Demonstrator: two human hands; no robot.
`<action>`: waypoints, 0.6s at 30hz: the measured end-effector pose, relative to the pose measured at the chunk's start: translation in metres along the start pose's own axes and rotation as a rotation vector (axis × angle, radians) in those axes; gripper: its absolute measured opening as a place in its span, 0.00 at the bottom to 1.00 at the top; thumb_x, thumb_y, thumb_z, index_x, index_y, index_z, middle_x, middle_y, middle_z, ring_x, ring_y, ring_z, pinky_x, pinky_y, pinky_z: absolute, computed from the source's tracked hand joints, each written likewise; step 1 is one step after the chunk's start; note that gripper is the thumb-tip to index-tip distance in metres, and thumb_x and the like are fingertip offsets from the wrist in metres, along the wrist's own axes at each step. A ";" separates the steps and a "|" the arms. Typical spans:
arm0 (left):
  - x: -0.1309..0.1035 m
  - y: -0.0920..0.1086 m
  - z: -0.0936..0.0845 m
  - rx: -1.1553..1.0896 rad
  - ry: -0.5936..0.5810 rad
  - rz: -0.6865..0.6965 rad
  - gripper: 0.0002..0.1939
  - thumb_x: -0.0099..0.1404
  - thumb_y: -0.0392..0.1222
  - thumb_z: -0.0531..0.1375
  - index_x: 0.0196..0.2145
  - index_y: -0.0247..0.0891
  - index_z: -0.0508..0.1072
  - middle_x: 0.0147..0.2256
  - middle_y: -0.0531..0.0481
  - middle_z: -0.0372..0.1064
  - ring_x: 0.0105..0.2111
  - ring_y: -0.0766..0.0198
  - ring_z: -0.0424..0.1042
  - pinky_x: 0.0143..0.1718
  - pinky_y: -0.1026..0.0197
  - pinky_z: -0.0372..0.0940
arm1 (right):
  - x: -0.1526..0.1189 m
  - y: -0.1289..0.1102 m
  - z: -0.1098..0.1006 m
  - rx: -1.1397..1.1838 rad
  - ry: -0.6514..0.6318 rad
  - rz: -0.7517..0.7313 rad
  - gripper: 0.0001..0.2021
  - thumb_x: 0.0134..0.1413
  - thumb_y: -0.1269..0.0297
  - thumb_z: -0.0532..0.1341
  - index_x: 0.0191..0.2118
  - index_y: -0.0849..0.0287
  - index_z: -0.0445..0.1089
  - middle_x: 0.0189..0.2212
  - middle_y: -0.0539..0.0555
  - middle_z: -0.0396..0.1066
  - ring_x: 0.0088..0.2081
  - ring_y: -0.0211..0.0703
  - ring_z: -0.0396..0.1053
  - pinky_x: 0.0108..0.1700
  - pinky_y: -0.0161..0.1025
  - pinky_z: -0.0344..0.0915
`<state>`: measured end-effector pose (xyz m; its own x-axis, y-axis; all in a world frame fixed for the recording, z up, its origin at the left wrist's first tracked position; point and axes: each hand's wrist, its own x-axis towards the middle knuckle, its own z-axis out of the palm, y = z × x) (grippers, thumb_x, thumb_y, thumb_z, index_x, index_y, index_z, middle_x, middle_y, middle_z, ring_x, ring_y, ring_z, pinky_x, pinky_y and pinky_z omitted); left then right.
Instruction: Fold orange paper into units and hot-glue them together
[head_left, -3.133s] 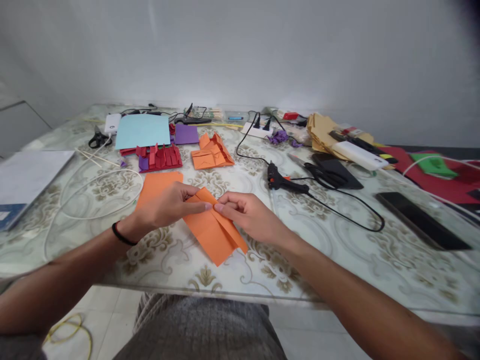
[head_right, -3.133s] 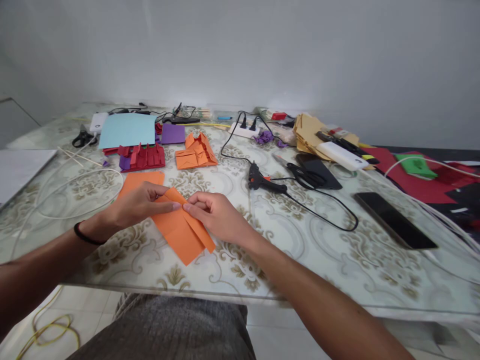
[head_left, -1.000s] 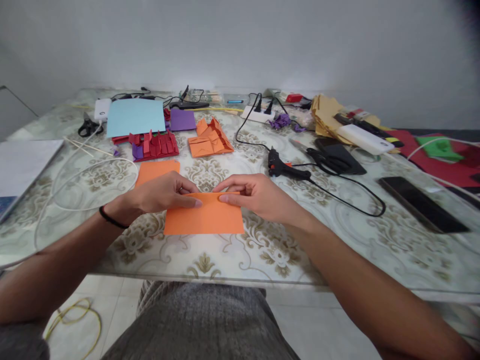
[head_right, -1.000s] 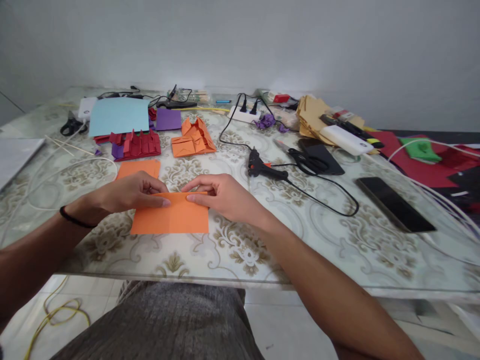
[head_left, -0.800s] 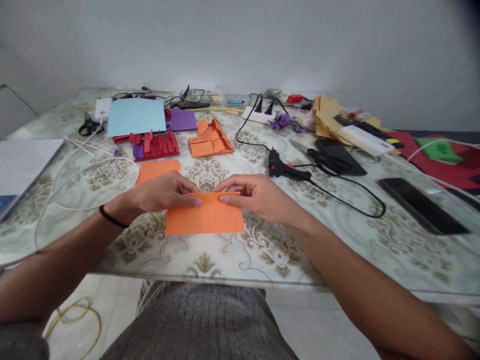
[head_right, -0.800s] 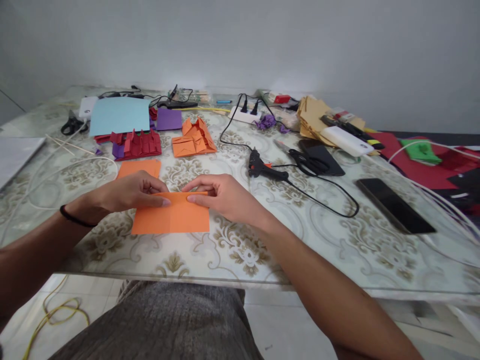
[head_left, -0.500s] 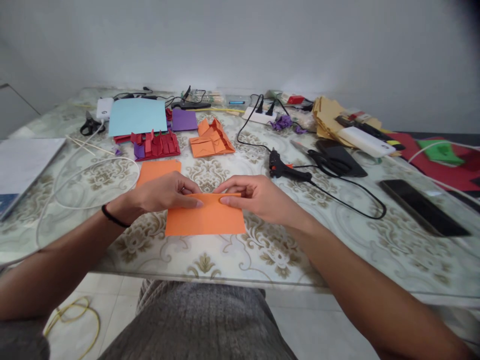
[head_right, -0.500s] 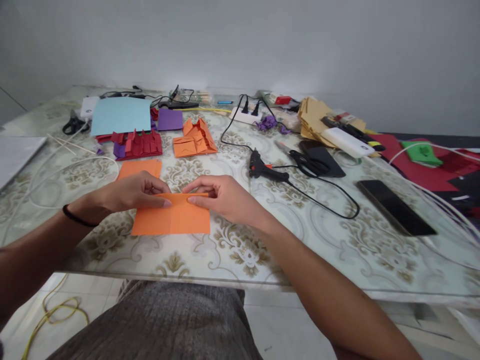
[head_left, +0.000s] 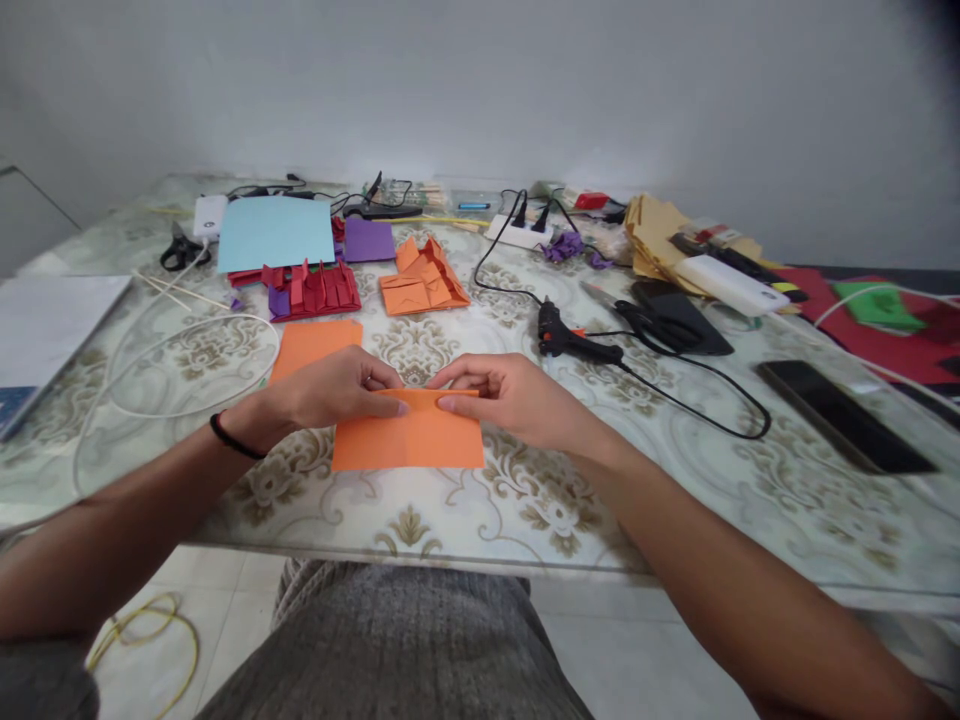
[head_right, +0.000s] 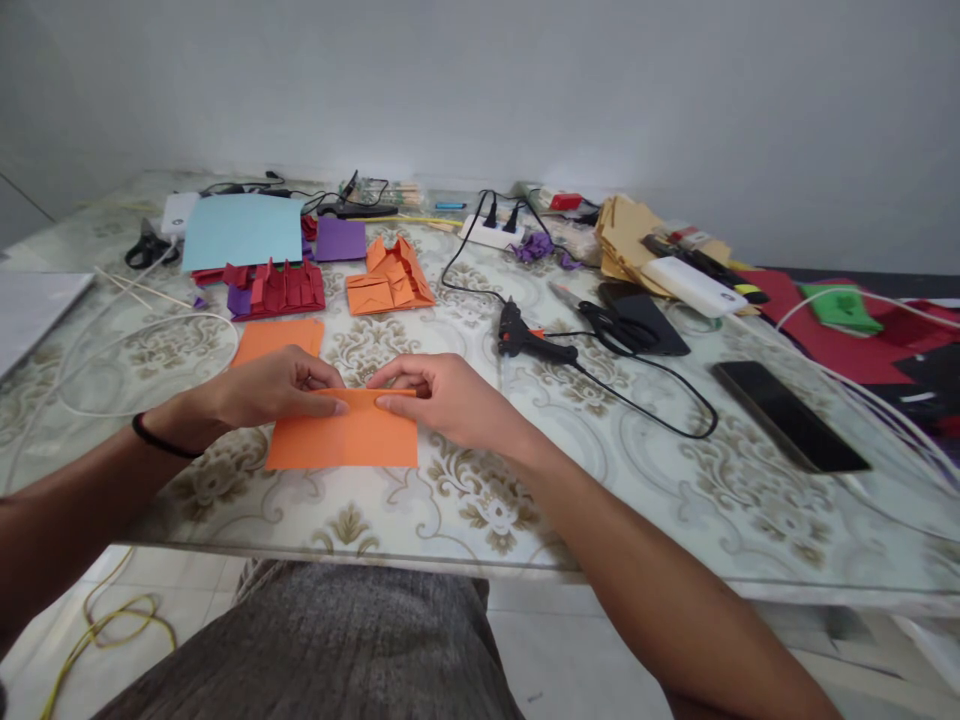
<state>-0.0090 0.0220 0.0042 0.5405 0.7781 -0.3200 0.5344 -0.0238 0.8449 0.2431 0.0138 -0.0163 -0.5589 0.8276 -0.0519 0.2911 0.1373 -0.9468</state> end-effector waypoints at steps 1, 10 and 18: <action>0.000 -0.001 0.000 0.000 -0.007 -0.002 0.14 0.58 0.50 0.67 0.30 0.35 0.80 0.23 0.54 0.71 0.22 0.68 0.65 0.21 0.68 0.54 | 0.000 0.000 0.000 0.003 0.000 0.001 0.13 0.57 0.57 0.68 0.44 0.60 0.78 0.24 0.47 0.67 0.27 0.36 0.61 0.30 0.36 0.57; 0.000 0.000 0.002 0.152 -0.075 0.080 0.14 0.60 0.49 0.66 0.26 0.35 0.77 0.19 0.58 0.60 0.19 0.72 0.54 0.21 0.65 0.45 | 0.000 0.004 0.004 0.015 -0.036 -0.006 0.13 0.58 0.56 0.67 0.45 0.58 0.77 0.25 0.48 0.70 0.27 0.37 0.64 0.30 0.36 0.58; 0.002 0.001 0.009 0.217 -0.104 0.082 0.16 0.62 0.50 0.63 0.25 0.35 0.71 0.19 0.59 0.50 0.21 0.71 0.49 0.22 0.64 0.42 | 0.000 0.000 0.018 -0.102 -0.011 -0.037 0.12 0.60 0.56 0.66 0.39 0.60 0.78 0.27 0.51 0.76 0.29 0.39 0.68 0.33 0.36 0.61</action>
<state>-0.0019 0.0180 0.0010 0.6458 0.6993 -0.3066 0.6070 -0.2266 0.7617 0.2296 0.0039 -0.0219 -0.5791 0.8150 -0.0212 0.3471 0.2229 -0.9109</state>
